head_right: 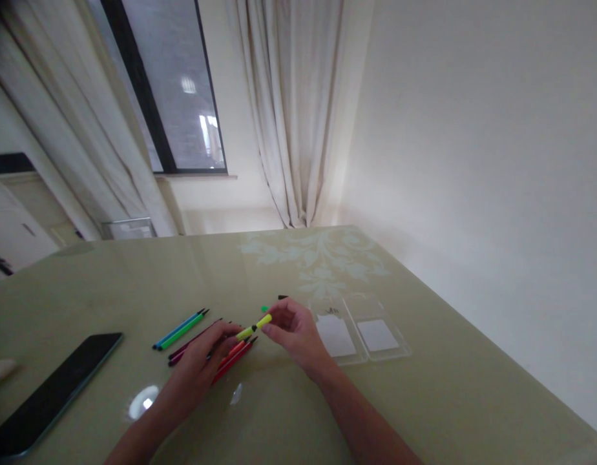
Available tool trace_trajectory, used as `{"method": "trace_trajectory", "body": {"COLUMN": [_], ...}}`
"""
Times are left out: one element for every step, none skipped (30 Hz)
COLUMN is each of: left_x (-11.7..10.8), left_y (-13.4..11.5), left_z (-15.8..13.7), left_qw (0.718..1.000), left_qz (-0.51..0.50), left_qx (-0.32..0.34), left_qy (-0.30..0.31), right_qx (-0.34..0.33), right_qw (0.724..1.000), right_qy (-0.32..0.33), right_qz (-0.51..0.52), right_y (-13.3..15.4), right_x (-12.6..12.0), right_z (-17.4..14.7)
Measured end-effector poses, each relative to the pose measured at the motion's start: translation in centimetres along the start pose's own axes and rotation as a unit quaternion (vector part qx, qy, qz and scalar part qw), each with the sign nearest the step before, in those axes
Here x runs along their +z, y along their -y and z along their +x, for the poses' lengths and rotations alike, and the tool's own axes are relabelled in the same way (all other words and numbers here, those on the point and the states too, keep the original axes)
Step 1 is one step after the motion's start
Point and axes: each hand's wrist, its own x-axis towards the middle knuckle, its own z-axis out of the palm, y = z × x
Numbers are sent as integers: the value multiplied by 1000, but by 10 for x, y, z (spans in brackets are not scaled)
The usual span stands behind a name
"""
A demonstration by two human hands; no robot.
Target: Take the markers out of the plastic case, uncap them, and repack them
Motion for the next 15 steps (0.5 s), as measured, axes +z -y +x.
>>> {"method": "trace_trajectory", "body": {"left_x": [1,2,2,3,3,3,4,4,4,5,5,6,7,8,9], "left_y": [0,1,1,0,0,-1,-2,-3,-4,-4,-5,-5,-5,-6,-6], "left_z": [0,0,0,0,-1,-1,-1,-2,-2,-2,-3,-3,-3,-4,-4], "left_qw": [1000,1000,1000,1000,1000,1000,1000,999,999,998,997,997,996,996,995], "left_qz": [-3,-6,-9,-11,-12,-14,-17,-21,-28,-34,-41,-46,-49,-53,-58], "left_qx": [1,2,1,0,-2,-7,-13,-22,-31,-40,-47,-52,-57,-60,-64], "left_qy": [0,0,1,3,5,11,17,25,31,36,40,42,44,43,40], "right_qx": [-6,-14,-23,-34,-47,-62,-75,-87,-95,-99,-101,-101,-102,-103,-105], "right_qw": [1000,999,997,993,988,981,974,968,964,961,960,959,958,958,958], "right_qy": [12,24,35,43,48,50,53,55,59,64,70,75,78,79,79], "right_qz": [-17,-40,-69,-105,-142,-176,-205,-228,-241,-249,-253,-255,-257,-257,-256], "right_y": [-1,-1,-1,0,1,3,6,8,10,12,13,14,14,15,15], "right_x": [0,-1,-1,-2,-4,-5,-7,-8,-10,-11,-12,-13,-13,-14,-14], "right_z": [0,0,0,0,0,-1,-1,-1,-1,-1,-1,-1,-1,-1,-1]}}
